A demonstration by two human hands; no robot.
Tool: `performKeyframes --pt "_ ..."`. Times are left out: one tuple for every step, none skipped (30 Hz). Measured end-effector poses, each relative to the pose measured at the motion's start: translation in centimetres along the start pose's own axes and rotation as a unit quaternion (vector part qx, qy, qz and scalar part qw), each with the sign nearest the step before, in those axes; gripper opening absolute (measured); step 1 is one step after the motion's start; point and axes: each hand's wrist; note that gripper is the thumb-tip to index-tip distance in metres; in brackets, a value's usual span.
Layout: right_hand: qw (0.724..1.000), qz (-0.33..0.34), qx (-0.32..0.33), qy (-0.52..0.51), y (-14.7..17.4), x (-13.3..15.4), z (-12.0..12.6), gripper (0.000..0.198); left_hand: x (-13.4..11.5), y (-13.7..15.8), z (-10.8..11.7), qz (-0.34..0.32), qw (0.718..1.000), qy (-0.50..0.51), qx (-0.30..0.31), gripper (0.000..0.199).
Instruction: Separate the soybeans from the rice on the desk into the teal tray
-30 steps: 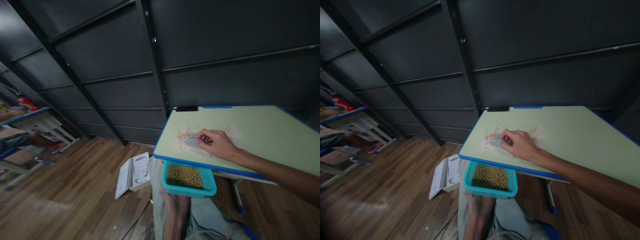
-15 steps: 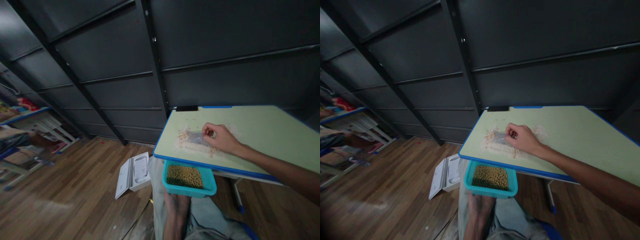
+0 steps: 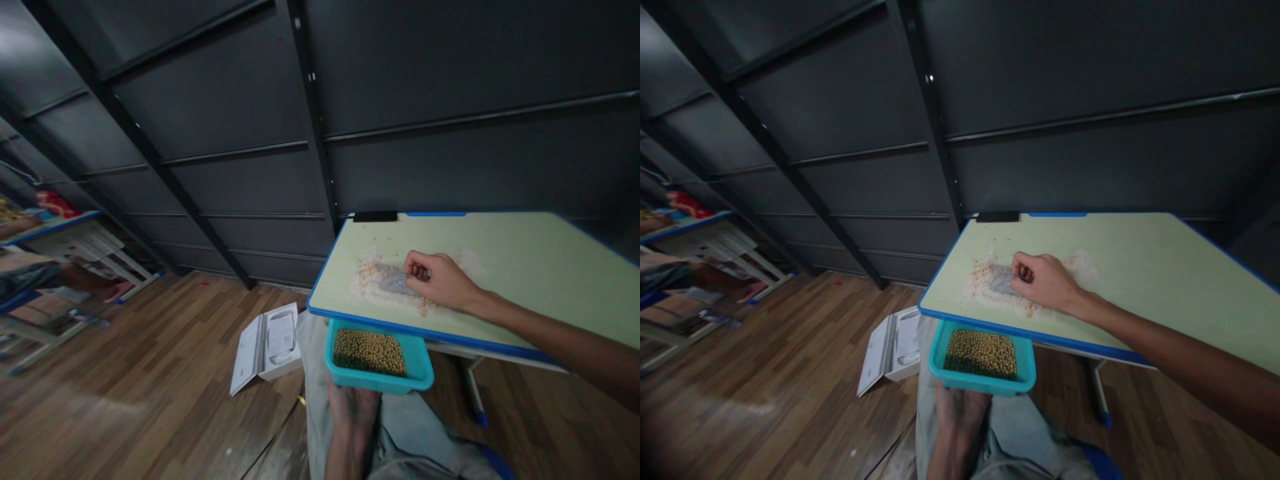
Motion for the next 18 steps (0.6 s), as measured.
performKeyframes --pt "1.000 -0.001 0.006 -0.008 0.1 0.1 -0.1 0.003 0.0 -0.1 0.0 -0.003 1.000 -0.001 0.001 0.041" --pt "1.000 -0.002 0.011 -0.015 0.1 0.3 -0.1 0.003 0.0 -0.2 0.1 -0.006 1.000 -0.001 0.002 0.041" --pt "1.000 -0.001 0.016 -0.023 0.1 0.4 -0.2 0.003 0.1 -0.2 0.1 -0.008 1.000 -0.001 0.002 0.041" --pt "0.999 0.000 0.021 -0.032 0.2 0.5 -0.2 0.003 0.1 -0.3 0.2 -0.009 1.000 -0.001 0.000 0.041" --pt "0.999 0.001 0.025 -0.042 0.2 0.6 -0.2 0.003 0.1 -0.4 0.2 -0.010 1.000 0.000 -0.003 0.041" --pt "0.998 0.002 0.029 -0.051 0.3 0.7 -0.2 0.003 0.2 -0.5 0.3 -0.009 1.000 0.003 -0.007 0.041" --pt "0.998 0.003 0.035 -0.059 0.4 0.8 -0.2 0.003 0.2 -0.5 0.3 -0.007 1.000 0.006 -0.010 0.040" --pt "0.997 0.004 0.041 -0.067 0.4 0.9 -0.2 0.003 0.2 -0.6 0.4 -0.008 1.000 0.010 -0.011 0.039" --pt "0.996 0.005 0.048 -0.073 0.5 1.0 -0.2 0.003 0.2 -0.6 0.4 -0.010 1.000 0.013 -0.010 0.039" --pt "0.995 0.005 0.054 -0.079 0.5 1.1 -0.2 0.003 0.3 -0.6 0.4 -0.010 1.000 0.015 -0.008 0.038" --pt "0.995 0.005 0.059 -0.085 0.6 1.1 -0.2 0.002 0.3 -0.7 0.4 -0.011 1.000 0.016 -0.006 0.038" --pt "0.994 0.005 0.062 -0.089 0.6 1.2 -0.2 0.002 0.3 -0.6 0.4 -0.010 1.000 0.014 -0.004 0.038" --pt "0.994 0.006 0.064 -0.093 0.6 1.2 -0.2 0.002 0.3 -0.6 0.4 -0.010 1.000 0.012 -0.001 0.038" --pt "0.993 0.006 0.064 -0.096 0.7 1.3 -0.2 0.002 0.3 -0.6 0.4 -0.009 1.000 0.010 0.000 0.038" --pt "0.993 0.006 0.065 -0.100 0.7 1.3 -0.1 0.002 0.2 -0.5 0.3 -0.007 1.000 0.008 0.000 0.038" --pt "0.992 0.006 0.067 -0.105 0.7 1.4 -0.1 0.002 0.2 -0.4 0.3 -0.009 1.000 0.008 -0.001 0.038" --pt "0.991 0.006 0.071 -0.111 0.7 1.4 0.0 0.002 0.2 -0.3 0.2 -0.011 1.000 0.007 -0.004 0.038" --pt "0.990 0.008 0.075 -0.117 0.8 1.5 0.0 0.002 0.2 -0.2 0.1 -0.010 1.000 0.005 -0.008 0.038"
Point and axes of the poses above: each hand's wrist, its own y-axis away from the middle knuckle, its own z-axis out of the back of the hand, x = y × z, and after that the axes turned 10 degrees about -x, right-handed
